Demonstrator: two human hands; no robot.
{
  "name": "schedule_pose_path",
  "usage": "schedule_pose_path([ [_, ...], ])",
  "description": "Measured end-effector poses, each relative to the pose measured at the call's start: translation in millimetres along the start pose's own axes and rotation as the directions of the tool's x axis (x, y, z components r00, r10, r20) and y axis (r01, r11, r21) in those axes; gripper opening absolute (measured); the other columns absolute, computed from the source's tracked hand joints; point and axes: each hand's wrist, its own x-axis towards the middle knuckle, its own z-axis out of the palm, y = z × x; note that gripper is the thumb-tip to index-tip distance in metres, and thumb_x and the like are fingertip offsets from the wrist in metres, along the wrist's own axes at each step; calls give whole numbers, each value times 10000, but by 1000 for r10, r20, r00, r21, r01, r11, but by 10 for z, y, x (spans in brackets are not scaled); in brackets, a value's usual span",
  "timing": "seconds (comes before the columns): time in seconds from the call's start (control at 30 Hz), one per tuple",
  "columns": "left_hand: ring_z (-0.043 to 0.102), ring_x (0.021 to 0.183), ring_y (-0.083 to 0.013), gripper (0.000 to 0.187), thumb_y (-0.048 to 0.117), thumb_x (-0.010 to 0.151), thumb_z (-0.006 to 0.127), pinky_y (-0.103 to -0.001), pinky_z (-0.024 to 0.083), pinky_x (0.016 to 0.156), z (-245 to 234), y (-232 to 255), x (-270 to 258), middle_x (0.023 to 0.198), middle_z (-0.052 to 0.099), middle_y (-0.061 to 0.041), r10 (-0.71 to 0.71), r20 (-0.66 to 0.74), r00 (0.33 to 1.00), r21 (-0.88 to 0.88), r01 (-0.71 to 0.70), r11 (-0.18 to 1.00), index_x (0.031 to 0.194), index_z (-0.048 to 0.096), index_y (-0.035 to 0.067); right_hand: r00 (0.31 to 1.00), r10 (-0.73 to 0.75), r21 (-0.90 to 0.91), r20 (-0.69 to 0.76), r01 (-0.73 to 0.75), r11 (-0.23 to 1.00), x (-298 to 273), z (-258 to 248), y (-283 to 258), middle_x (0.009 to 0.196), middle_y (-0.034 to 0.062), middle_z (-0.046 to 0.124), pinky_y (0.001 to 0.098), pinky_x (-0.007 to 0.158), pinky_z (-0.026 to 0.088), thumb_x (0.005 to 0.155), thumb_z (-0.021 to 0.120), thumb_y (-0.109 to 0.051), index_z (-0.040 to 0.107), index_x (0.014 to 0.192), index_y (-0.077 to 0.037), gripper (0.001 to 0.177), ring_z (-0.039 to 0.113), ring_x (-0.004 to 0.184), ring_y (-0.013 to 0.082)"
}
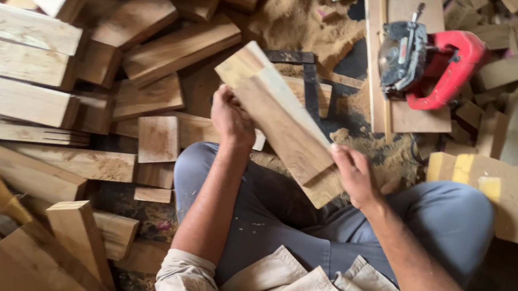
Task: The recorder marks wood pieces using a square ruler and cuts them using a hand-held circular power saw while sitting on the floor.
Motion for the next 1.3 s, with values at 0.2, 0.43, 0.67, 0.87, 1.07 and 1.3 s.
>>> schedule_pose_path([
  [0.2, 676, 749, -160, 337, 246, 949, 600, -319, 568, 657, 401, 390, -505, 904, 713, -70, -106, 313, 944, 84, 84, 993, 1195, 673, 27, 995, 28, 57, -92, -22, 998, 20, -90, -23, 968, 36, 690, 267, 772, 510, 1071, 533, -376, 701, 1114, 48, 459, 600, 883, 114],
  [0.43, 684, 961, -180, 358, 147, 1034, 637, -343, 591, 756, 269, 150, -484, 1178, 696, -107, -44, 451, 892, 70, 14, 997, 1374, 625, 37, 985, 89, 21, -149, -87, 996, 61, -157, 269, 921, 85, 678, 315, 706, 516, 1091, 464, -400, 687, 1103, 48, 501, 625, 794, 151],
  [0.67, 658, 1126, -261, 780, 556, 902, 660, -414, 578, 902, 382, 310, -1392, 1331, 620, -125, -359, 570, 738, 248, 263, 933, 1505, 449, 108, 995, 85, -29, -50, -87, 996, -135, 182, -257, 763, 92, 622, 323, 534, 474, 1133, 337, -480, 664, 1045, -40, 556, 568, 603, 163],
  [0.87, 641, 873, -248, 733, 439, 889, 784, -397, 563, 769, 18, 823, -1823, 991, 622, -143, -208, 426, 881, 233, 115, 966, 1312, 485, -79, 917, 54, -311, 395, 79, 947, -228, 241, 210, 755, 76, 717, 335, 587, 580, 1048, 423, -394, 699, 960, -43, 455, 689, 651, 169],
  [1.07, 656, 866, -196, 1008, 383, 688, 828, -350, 567, 762, -385, 2198, -2093, 1000, 664, -76, 215, 213, 953, 708, -302, 638, 1538, 393, 59, 964, 87, -820, 253, 165, 548, -311, 339, -172, 881, 173, 767, 387, 735, 584, 898, 726, -382, 734, 1235, -159, 404, 753, 752, 237],
  [1.3, 515, 1167, -445, 1276, 284, 563, 933, -508, 461, 988, -1556, 2505, -2337, 1275, 519, -259, 484, -9, 875, 977, 112, -184, 1596, 204, 105, 974, -24, -760, 224, 190, 621, -134, 175, 26, 927, 159, 758, 395, 807, 592, 899, 712, -378, 733, 1254, -132, 433, 751, 854, 265],
])
